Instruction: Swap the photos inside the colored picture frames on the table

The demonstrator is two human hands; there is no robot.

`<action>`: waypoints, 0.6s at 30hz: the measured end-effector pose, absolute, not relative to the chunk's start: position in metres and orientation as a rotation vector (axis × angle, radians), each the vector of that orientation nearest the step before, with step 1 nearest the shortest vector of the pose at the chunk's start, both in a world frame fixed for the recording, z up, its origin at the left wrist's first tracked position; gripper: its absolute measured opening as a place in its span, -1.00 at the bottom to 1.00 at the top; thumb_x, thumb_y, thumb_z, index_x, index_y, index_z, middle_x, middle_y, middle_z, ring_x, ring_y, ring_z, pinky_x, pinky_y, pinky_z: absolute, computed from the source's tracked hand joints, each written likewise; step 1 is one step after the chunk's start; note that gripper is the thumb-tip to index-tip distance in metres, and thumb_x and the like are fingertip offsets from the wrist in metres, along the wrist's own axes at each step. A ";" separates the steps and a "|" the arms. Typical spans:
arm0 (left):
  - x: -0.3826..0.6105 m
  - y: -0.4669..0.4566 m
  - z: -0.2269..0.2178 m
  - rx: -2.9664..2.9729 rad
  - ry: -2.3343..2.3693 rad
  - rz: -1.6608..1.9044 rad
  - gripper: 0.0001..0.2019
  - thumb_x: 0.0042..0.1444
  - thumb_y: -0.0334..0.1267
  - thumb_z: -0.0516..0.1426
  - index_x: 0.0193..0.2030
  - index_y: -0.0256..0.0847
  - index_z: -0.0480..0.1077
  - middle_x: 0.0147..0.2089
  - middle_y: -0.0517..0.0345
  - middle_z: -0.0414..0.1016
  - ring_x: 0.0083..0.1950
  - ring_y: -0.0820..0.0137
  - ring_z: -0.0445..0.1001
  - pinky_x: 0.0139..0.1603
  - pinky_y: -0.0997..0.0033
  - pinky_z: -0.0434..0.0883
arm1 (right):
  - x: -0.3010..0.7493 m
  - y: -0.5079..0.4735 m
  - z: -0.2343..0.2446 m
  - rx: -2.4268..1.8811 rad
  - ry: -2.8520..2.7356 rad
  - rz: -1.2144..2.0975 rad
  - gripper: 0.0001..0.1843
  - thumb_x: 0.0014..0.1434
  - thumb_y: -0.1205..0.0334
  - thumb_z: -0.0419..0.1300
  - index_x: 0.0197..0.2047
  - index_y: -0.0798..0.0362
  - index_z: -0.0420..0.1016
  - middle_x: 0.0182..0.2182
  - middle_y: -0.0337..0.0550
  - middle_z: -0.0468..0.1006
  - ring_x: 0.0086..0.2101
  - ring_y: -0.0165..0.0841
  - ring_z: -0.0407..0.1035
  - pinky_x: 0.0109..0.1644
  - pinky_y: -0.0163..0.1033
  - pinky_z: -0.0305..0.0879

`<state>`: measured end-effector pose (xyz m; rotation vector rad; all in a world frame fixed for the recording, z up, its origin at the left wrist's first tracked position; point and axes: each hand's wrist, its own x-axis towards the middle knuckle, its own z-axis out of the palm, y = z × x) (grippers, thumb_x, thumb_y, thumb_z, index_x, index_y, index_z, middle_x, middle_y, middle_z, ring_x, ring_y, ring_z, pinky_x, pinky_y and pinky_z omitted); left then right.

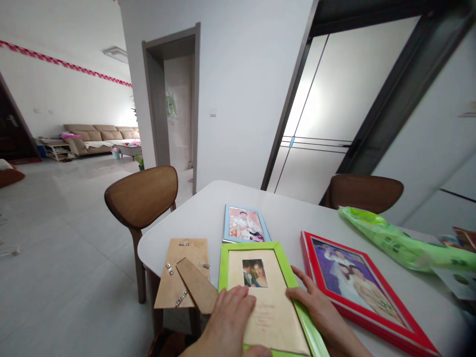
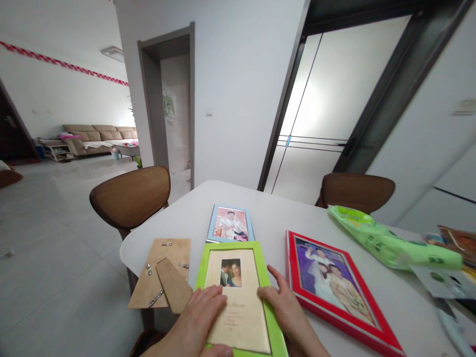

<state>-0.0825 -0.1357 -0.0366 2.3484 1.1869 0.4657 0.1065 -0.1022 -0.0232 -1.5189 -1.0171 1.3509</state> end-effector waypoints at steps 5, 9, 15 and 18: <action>-0.052 -0.128 -0.031 2.505 0.981 0.943 -0.29 -0.19 -0.06 0.18 0.06 -0.45 0.09 0.11 -0.36 0.13 0.11 -0.03 0.13 0.03 -0.06 0.18 | 0.096 -0.114 0.001 -1.229 -0.787 1.536 -0.20 -0.13 0.24 0.12 0.16 -0.22 -0.14 -0.53 -0.38 0.47 -0.61 -0.40 0.31 -0.45 -0.28 0.21; -0.052 -0.131 -0.016 2.646 0.785 1.289 -0.55 -0.06 -0.41 -0.02 0.04 -0.37 0.08 -0.19 -0.13 0.38 -0.21 0.21 0.38 -0.27 0.24 0.41 | 0.097 -0.110 0.004 -1.350 -1.003 1.398 -0.13 -0.16 0.14 0.18 0.19 -0.07 -0.16 -0.67 -0.40 0.40 -0.66 -0.42 0.26 -0.52 -0.33 0.15; -0.111 -0.146 -0.002 2.040 1.324 1.459 -0.49 -0.05 -0.47 -0.03 0.10 -0.20 0.02 -0.27 0.12 0.33 -0.35 0.42 0.37 -0.34 0.47 0.38 | 0.123 -0.090 -0.033 -1.671 -1.407 1.082 -0.25 -0.08 0.10 0.06 0.16 0.18 -0.05 -0.64 -0.30 0.40 -0.61 -0.37 0.29 -0.53 -0.32 0.15; -0.141 -0.147 -0.012 1.596 1.429 1.331 -0.51 -0.06 -0.42 -0.03 0.08 -0.23 0.04 -0.29 0.15 0.31 -0.31 0.41 0.38 -0.37 0.51 0.36 | 0.132 -0.084 -0.050 -1.846 -1.710 0.743 -0.36 -0.07 0.11 -0.01 0.08 0.27 0.13 -0.49 -0.11 0.48 -0.49 -0.28 0.36 -0.39 -0.25 0.22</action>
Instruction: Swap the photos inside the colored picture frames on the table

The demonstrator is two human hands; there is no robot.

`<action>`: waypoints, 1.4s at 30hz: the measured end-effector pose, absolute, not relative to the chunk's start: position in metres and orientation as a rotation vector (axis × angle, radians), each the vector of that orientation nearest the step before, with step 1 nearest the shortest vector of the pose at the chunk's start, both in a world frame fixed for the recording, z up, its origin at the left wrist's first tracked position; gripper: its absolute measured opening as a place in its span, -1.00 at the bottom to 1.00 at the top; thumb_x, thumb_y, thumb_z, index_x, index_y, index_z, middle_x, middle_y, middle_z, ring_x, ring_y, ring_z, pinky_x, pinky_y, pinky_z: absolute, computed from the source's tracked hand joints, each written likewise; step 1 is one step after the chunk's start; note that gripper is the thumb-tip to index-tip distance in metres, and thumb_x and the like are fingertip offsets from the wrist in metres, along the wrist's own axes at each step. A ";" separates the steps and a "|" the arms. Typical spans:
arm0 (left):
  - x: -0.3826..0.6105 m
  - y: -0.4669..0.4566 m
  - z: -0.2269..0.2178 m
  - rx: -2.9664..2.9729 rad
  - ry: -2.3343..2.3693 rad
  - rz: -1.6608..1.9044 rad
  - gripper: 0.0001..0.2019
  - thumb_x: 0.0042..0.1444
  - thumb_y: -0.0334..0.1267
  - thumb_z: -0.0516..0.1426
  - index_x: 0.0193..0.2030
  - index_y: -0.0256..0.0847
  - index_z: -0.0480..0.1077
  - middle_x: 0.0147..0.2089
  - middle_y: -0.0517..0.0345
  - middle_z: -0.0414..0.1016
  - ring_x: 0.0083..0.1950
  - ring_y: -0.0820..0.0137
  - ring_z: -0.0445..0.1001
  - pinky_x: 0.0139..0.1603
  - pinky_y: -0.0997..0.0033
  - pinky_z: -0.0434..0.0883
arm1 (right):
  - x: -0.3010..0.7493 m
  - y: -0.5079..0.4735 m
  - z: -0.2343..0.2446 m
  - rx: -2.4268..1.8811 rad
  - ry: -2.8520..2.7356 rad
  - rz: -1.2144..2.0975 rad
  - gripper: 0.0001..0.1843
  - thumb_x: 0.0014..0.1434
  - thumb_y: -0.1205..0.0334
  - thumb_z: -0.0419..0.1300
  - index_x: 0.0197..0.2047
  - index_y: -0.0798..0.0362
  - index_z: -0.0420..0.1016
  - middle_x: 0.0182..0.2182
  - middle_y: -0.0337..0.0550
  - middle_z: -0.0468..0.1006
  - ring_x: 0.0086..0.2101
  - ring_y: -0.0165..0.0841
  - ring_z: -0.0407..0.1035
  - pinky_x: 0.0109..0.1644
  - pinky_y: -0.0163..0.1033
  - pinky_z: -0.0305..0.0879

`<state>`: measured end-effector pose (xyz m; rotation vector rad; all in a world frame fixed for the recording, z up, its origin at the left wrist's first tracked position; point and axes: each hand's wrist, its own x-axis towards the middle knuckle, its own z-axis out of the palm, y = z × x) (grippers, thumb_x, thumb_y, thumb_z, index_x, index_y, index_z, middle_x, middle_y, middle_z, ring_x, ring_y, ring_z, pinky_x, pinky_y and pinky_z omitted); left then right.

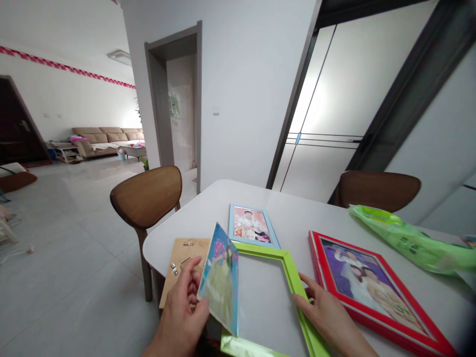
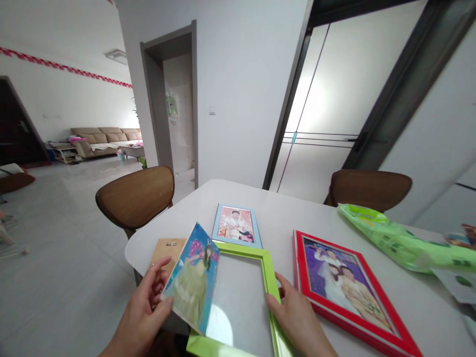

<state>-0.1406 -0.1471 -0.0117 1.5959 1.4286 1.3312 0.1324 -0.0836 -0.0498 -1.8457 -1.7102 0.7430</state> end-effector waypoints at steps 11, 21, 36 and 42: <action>-0.173 -0.143 -0.045 1.862 1.705 0.842 -0.50 -0.08 -0.45 -0.07 0.09 -0.31 0.07 -0.27 0.09 0.39 -0.24 0.33 0.40 -0.23 0.40 0.33 | 0.116 -0.086 -0.052 -1.806 -2.005 0.147 -0.57 -0.04 0.14 0.00 -0.12 0.17 0.36 -0.14 0.09 0.38 -0.16 -0.16 0.29 -0.10 -0.10 0.18; -0.157 -0.154 -0.045 2.333 1.670 0.729 -0.47 -0.14 -0.33 0.07 0.07 -0.24 0.17 0.12 -0.09 0.18 0.12 0.11 0.15 0.08 0.10 0.16 | 0.040 -0.080 -0.050 -1.392 -1.165 1.561 -0.34 -0.09 0.16 0.11 0.09 0.21 0.05 -0.62 -0.31 0.37 -0.67 -0.48 0.25 -0.63 -0.38 0.16; -0.093 -0.134 -0.010 1.281 1.058 1.541 -0.67 0.15 -0.17 -0.07 -0.03 -0.27 0.31 -0.05 0.04 0.41 0.02 0.24 0.32 0.07 0.23 0.22 | 0.030 -0.106 -0.022 -1.102 -0.732 1.655 -0.50 -0.02 0.01 0.09 -0.04 0.09 0.23 -0.23 -0.04 0.48 -0.27 -0.30 0.40 -0.20 -0.20 0.31; -0.083 -0.136 -0.035 1.086 0.859 1.365 -0.44 0.02 -0.09 0.04 0.12 -0.35 0.06 0.06 -0.15 0.28 0.07 0.18 0.26 0.03 0.21 0.24 | 0.069 -0.096 -0.024 -1.238 -0.795 1.395 -0.45 0.00 0.07 -0.01 0.07 0.06 0.12 -0.27 -0.06 0.52 -0.29 -0.22 0.42 -0.33 -0.19 0.35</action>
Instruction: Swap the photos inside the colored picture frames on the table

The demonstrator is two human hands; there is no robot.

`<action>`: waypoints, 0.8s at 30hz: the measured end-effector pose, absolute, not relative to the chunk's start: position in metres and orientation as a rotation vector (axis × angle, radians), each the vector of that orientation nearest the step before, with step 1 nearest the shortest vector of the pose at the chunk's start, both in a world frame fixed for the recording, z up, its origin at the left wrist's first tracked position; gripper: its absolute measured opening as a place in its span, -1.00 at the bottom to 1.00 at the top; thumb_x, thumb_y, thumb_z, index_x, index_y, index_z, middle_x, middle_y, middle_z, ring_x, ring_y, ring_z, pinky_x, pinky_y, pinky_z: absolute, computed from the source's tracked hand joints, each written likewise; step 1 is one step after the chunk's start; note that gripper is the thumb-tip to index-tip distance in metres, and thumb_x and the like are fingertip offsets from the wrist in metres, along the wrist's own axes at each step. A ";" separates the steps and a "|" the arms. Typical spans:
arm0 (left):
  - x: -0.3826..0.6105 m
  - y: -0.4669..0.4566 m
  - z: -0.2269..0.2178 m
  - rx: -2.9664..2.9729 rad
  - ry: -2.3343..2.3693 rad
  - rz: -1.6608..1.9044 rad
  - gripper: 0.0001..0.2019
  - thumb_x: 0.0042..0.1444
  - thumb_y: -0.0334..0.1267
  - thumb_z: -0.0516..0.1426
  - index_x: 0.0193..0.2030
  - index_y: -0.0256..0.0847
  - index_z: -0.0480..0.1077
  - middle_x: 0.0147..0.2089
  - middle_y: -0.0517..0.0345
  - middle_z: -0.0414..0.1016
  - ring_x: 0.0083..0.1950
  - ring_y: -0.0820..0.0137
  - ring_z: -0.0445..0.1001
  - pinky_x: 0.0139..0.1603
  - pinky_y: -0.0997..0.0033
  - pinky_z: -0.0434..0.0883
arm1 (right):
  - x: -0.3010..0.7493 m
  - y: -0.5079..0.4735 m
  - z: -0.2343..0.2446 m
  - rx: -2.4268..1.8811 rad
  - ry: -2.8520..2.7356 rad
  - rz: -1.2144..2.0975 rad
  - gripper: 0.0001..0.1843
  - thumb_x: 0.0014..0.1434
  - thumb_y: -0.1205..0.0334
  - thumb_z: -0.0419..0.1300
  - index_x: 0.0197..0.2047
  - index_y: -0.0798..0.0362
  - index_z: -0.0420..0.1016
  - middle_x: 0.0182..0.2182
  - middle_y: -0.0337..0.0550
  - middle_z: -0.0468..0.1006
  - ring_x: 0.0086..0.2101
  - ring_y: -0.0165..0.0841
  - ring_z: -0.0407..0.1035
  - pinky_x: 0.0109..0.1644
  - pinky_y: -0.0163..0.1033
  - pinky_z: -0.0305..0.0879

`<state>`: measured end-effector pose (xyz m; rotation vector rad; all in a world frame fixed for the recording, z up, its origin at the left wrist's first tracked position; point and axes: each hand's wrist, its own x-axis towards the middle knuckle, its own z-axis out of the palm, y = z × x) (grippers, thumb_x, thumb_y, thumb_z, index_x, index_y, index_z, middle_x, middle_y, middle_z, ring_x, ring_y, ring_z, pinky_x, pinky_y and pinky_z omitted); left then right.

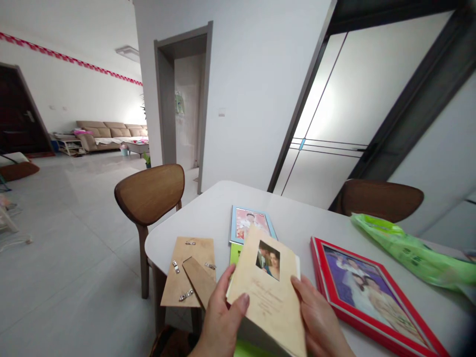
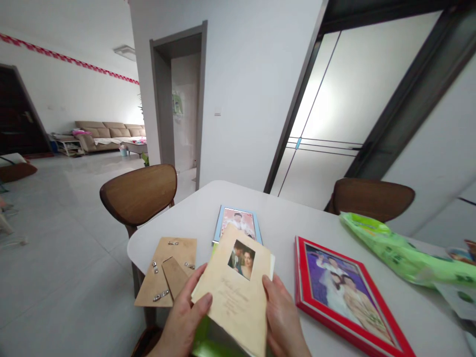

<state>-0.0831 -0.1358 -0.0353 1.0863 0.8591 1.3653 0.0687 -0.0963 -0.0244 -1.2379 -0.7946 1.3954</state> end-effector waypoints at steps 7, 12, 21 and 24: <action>-0.106 -0.140 -0.049 1.844 1.277 0.920 -0.42 -0.17 -0.36 0.04 0.09 -0.36 0.10 0.15 -0.16 0.14 0.16 0.19 0.10 0.15 0.15 0.06 | 0.096 -0.090 -0.023 -1.431 -1.049 1.444 -0.39 -0.05 0.14 -0.01 0.11 0.07 0.09 -0.40 -0.11 0.56 -0.46 -0.24 0.45 -0.43 -0.20 0.33; -0.106 -0.141 -0.059 2.168 1.248 0.726 -0.39 -0.20 -0.37 0.04 0.10 -0.39 0.10 0.17 -0.19 0.10 0.17 0.18 0.08 0.14 0.14 0.08 | 0.089 -0.078 -0.033 -1.404 -1.121 1.403 -0.40 -0.04 0.24 -0.10 0.12 0.11 0.05 -0.42 -0.13 0.56 -0.45 -0.26 0.44 -0.41 -0.20 0.31; -0.104 -0.139 -0.047 2.359 1.152 0.487 -0.45 -0.06 -0.10 0.13 0.07 -0.30 0.17 0.14 -0.20 0.16 0.16 0.10 0.09 0.14 0.05 0.05 | 0.099 -0.074 -0.036 -1.933 -1.968 0.388 -0.60 0.06 0.11 -0.14 -0.15 0.10 0.35 -0.31 0.01 0.48 -0.32 -0.21 0.38 -0.32 -0.21 0.20; -0.106 -0.141 -0.046 2.417 1.132 0.491 -0.44 -0.06 -0.11 0.13 0.08 -0.30 0.15 0.15 -0.19 0.15 0.16 0.10 0.10 0.12 0.04 0.09 | 0.101 -0.076 -0.040 -2.095 -2.101 0.102 -0.61 0.08 0.06 -0.15 -0.19 0.09 0.35 -0.34 0.01 0.43 -0.37 -0.19 0.37 -0.43 -0.21 0.16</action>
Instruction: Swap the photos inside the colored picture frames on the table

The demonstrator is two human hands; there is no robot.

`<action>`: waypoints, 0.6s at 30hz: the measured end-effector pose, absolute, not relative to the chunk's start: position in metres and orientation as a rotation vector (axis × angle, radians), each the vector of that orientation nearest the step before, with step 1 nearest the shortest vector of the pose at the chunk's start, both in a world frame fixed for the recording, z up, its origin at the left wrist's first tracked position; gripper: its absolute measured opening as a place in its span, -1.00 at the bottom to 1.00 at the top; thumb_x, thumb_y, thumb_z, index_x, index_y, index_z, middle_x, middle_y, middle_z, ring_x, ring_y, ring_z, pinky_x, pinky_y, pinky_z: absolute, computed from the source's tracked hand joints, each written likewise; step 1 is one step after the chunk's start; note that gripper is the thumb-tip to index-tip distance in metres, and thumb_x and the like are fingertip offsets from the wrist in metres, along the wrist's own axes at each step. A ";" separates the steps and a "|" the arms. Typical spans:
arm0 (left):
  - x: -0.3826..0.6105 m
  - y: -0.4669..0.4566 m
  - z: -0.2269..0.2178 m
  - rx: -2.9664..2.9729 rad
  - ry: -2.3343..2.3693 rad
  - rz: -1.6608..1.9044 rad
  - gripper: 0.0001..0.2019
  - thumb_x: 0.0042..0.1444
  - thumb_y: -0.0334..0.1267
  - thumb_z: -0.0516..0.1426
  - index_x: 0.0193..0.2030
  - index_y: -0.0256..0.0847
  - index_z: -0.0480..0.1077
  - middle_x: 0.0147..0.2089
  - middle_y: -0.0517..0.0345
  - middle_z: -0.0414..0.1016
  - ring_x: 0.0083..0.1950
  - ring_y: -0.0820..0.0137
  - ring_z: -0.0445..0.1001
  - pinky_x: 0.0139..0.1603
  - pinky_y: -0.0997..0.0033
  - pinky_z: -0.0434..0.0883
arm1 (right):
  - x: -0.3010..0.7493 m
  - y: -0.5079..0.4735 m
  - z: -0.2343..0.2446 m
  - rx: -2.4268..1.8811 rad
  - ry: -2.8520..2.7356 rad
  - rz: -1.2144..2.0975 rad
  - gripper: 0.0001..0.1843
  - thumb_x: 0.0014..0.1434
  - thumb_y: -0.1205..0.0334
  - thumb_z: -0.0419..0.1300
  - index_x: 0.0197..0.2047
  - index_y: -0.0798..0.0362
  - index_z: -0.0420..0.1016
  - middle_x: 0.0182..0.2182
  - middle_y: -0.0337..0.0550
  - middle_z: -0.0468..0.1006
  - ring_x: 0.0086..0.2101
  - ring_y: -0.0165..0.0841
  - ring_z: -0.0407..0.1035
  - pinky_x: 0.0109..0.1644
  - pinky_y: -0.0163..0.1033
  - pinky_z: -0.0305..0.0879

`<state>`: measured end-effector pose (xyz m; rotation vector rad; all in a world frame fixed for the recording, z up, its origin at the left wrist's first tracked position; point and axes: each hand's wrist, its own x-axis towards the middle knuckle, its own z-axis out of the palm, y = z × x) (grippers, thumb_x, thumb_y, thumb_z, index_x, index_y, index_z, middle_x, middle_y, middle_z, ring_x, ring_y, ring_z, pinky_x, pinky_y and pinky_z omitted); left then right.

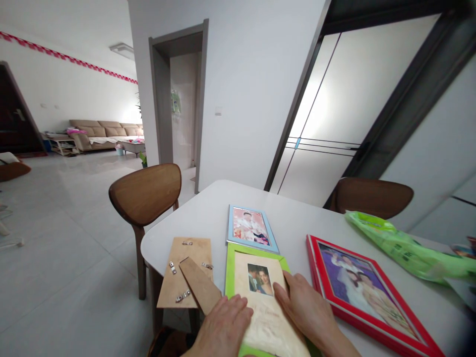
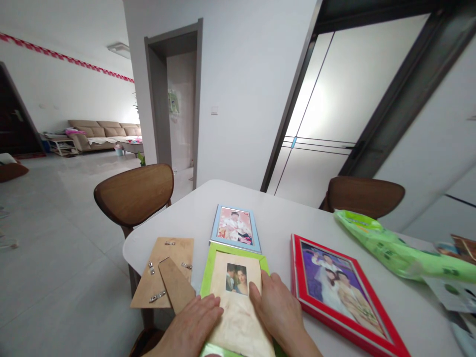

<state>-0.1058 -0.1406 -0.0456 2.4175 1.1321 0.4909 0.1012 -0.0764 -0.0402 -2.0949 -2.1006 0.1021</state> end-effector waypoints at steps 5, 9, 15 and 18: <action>-0.154 -0.146 -0.057 2.527 1.363 0.593 -0.38 -0.14 -0.35 0.10 0.14 -0.22 0.05 0.22 -0.08 0.00 0.22 0.14 -0.02 0.14 0.00 0.03 | 0.104 -0.076 -0.046 -2.082 -2.110 -0.051 -0.58 0.08 0.07 -0.09 -0.07 0.11 0.27 -0.29 0.00 0.39 -0.32 -0.21 0.33 -0.36 -0.19 0.18; -0.202 -0.134 -0.076 2.498 1.800 0.576 -0.36 -0.21 -0.52 0.02 0.13 -0.29 0.09 0.20 -0.15 0.04 0.20 0.07 0.00 0.10 -0.06 0.10 | 0.066 -0.085 -0.039 -1.674 -2.224 0.076 -0.62 0.09 0.17 -0.06 -0.06 0.15 0.30 -0.18 0.03 0.38 -0.15 -0.24 0.24 -0.09 -0.18 0.11; -0.215 -0.115 -0.090 2.697 1.875 0.818 -0.56 0.00 -0.52 -0.11 0.06 -0.32 0.18 0.10 -0.13 0.23 0.14 0.20 0.16 0.04 0.16 0.28 | -0.030 -0.098 -0.031 -1.403 -2.306 0.278 -0.58 -0.03 0.06 0.10 -0.08 0.00 0.31 -0.26 -0.07 0.41 -0.23 -0.22 0.25 -0.16 -0.11 0.15; -0.206 -0.120 -0.078 2.745 1.896 0.970 -0.63 0.06 -0.47 -0.12 0.03 -0.30 0.21 0.06 -0.12 0.28 0.12 0.20 0.19 0.00 0.17 0.32 | -0.038 -0.098 -0.028 -1.373 -2.256 0.274 -0.65 0.01 0.18 0.07 -0.08 -0.02 0.32 -0.22 -0.04 0.38 -0.22 -0.25 0.26 -0.16 -0.14 0.18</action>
